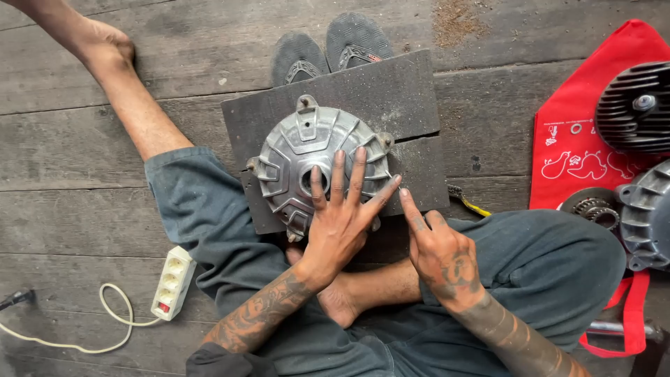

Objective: Cleaning debris from the grooves of a motorcycle engine cover using a small metal pick tool.

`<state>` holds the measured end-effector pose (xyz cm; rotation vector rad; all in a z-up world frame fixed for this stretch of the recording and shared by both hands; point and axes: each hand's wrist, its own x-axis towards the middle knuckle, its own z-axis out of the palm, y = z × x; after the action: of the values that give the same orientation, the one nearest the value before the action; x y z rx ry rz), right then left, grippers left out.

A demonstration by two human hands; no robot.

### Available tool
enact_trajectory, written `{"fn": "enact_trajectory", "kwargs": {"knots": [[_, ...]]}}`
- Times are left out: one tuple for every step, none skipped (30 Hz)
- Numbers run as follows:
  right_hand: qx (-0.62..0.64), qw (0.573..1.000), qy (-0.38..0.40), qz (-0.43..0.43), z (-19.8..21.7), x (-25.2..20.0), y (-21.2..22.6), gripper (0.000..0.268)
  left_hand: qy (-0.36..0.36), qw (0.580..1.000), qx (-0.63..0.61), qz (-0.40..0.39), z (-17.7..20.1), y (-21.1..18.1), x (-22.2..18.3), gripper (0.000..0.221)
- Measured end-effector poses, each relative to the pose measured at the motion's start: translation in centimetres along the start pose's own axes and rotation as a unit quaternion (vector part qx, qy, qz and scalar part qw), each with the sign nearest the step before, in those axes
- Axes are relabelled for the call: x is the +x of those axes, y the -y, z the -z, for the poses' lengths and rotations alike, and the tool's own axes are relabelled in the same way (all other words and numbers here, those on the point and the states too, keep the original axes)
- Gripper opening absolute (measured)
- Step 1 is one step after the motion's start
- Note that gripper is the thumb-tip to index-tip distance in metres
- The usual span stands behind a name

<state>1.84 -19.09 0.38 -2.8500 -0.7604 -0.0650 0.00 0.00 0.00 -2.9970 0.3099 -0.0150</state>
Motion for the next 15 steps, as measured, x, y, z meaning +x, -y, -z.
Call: {"fn": "enact_trajectory", "kwargs": {"knots": [[0.000,1.000,0.000,0.002,0.1,0.0,0.1,0.051,0.000,1.000,0.000,0.002,0.0,0.0,0.0,0.099],[-0.001,1.000,0.004,-0.004,0.1,0.1,0.2,0.050,-0.002,1.000,0.001,0.003,-0.1,0.0,0.0,0.098],[-0.002,1.000,0.009,-0.011,0.2,0.0,0.3,0.049,-0.003,1.000,0.001,0.004,-0.2,-0.1,0.0,0.098],[-0.002,1.000,0.011,-0.009,0.6,0.1,0.5,0.049,-0.002,1.000,0.000,0.006,0.2,0.0,-0.1,0.098],[0.027,0.999,0.037,-0.017,1.0,0.2,0.6,0.058,0.009,1.000,-0.015,-0.001,0.5,0.0,-0.2,0.091],[0.057,0.996,0.063,-0.025,1.5,0.3,0.8,0.069,0.020,0.999,-0.029,-0.008,0.8,0.1,-0.2,0.084],[0.056,0.996,0.066,-0.025,1.6,0.4,1.0,0.069,0.021,0.999,-0.032,-0.007,0.8,0.0,-0.2,0.084],[0.051,0.995,0.075,-0.034,1.7,0.4,1.2,0.069,0.017,0.999,-0.026,-0.008,0.7,0.0,-0.2,0.084],[0.046,0.995,0.081,-0.044,1.7,0.6,1.4,0.069,0.013,1.000,-0.019,-0.009,0.7,0.0,-0.1,0.083],[0.045,0.995,0.083,-0.042,1.7,0.6,1.4,0.069,0.013,1.000,-0.021,-0.008,0.6,0.0,-0.1,0.083],[0.050,0.994,0.087,-0.044,1.8,0.6,1.4,0.068,0.008,1.000,-0.008,-0.010,0.6,0.0,-0.1,0.083],[0.055,0.993,0.092,-0.047,1.9,0.6,1.5,0.067,0.003,1.000,0.005,-0.013,0.6,0.1,-0.1,0.083],[0.054,0.993,0.093,-0.046,1.8,0.6,1.5,0.067,0.003,1.000,0.003,-0.012,0.5,0.1,-0.1,0.083],[0.048,0.993,0.099,-0.050,1.8,0.5,1.6,0.068,0.000,1.000,-0.001,-0.014,0.4,0.1,-0.1,0.083],[0.042,0.992,0.105,-0.054,1.7,0.5,1.6,0.068,-0.004,1.000,-0.006,-0.016,0.3,0.1,-0.1,0.082]]}}
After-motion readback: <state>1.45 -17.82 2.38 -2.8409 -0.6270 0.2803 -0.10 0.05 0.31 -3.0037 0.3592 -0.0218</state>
